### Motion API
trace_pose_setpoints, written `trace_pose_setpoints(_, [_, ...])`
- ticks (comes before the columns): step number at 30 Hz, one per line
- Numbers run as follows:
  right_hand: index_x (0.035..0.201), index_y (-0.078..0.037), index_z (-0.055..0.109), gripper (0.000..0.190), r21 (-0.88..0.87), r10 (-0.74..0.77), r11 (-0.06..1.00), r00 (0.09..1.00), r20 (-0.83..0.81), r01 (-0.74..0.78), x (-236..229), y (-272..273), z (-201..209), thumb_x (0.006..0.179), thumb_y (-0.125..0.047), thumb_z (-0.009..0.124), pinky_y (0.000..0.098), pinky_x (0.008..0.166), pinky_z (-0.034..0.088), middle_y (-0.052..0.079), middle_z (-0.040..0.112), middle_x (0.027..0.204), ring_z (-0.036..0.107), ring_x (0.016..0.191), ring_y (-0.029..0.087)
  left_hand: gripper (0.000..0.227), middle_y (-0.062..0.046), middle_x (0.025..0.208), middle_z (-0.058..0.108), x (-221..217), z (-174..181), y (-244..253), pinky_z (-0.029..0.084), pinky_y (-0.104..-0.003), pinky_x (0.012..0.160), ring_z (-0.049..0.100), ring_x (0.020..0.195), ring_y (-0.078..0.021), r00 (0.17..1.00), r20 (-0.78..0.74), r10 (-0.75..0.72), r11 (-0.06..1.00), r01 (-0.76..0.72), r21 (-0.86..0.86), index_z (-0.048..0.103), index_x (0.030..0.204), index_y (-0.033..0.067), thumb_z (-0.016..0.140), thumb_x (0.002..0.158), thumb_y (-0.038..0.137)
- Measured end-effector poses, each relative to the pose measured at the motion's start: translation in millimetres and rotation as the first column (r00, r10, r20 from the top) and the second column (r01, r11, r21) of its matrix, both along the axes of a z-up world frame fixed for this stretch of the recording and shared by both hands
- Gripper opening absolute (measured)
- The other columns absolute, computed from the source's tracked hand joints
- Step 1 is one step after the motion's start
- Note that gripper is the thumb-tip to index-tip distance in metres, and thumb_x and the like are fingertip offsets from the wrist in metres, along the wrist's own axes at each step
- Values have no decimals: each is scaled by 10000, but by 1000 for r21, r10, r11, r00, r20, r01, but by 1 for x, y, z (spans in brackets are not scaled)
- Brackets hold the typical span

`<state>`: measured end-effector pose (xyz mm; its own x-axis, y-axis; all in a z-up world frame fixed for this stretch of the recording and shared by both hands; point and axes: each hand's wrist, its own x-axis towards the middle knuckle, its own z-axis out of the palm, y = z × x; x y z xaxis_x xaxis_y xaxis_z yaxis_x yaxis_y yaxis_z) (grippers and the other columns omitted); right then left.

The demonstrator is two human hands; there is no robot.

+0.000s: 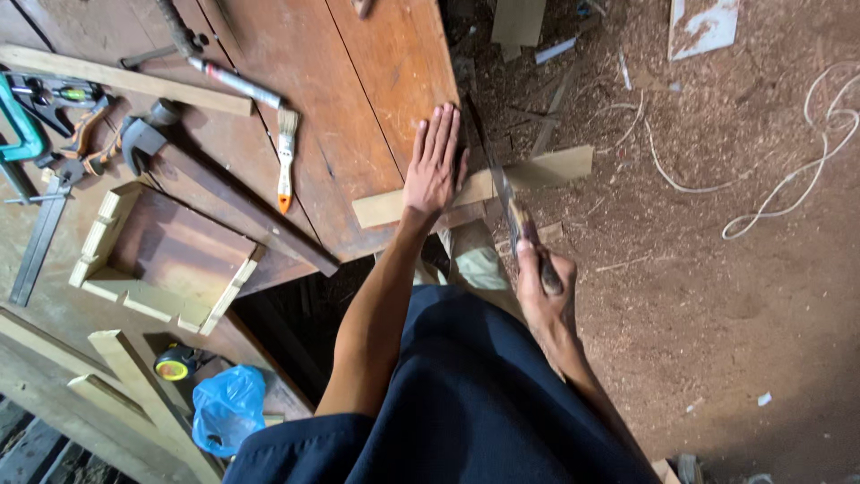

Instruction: The person assembles a small wooden box by hand. They use a hammer to tap nails into the frame, then attach a bottom panel and a lid, securing each with nails. The person also saws a separate piece of wood on the workbench.

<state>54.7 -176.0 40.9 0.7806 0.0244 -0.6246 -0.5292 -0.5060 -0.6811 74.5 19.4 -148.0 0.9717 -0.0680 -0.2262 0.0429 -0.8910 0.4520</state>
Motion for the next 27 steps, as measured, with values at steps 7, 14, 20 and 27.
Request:
trace_pose_setpoints(7, [675, -80, 591, 422, -18, 67, 997, 996, -63, -68, 13, -2, 3, 1053, -260, 536, 293, 357, 347, -11, 497, 484, 472, 374, 104, 636, -158, 1703, 238, 2, -5, -4, 167, -447, 1321, 217, 1592, -277, 999, -34, -6, 1000, 6, 25, 243, 1628, -10, 452, 1128, 324])
trace_pose_setpoints(14, [726, -97, 629, 428, -28, -49, 999, 989, -137, 45, 39, 15, -6, 1018, -388, 517, 304, 338, 366, -17, 489, 464, 494, 371, 117, 627, -147, 1706, 248, 1, -6, -3, 171, -441, 1330, 222, 1599, -276, 1000, -11, 10, 1000, -10, -16, 237, 1633, 3, 455, 1135, 316])
trace_pose_setpoints(20, [673, -94, 582, 478, -84, -27, 996, 984, -176, 12, 31, 23, -68, 1043, -393, 539, 309, 391, 405, -11, 506, 496, 510, 410, 124, 644, -149, 1709, 242, -2, -2, 2, 160, -436, 1331, 207, 1603, -272, 1000, -24, 16, 999, -17, -37, 241, 1633, -5, 470, 1126, 319])
trace_pose_setpoints(27, [654, -113, 570, 451, -67, 70, 995, 995, -64, -75, 30, 15, -60, 1045, -337, 545, 305, 400, 385, -19, 510, 500, 484, 403, 117, 646, -152, 1707, 235, -2, -3, -2, 152, -438, 1321, 209, 1594, -272, 1000, -19, 6, 1000, -6, 13, 244, 1633, -1, 474, 1118, 314])
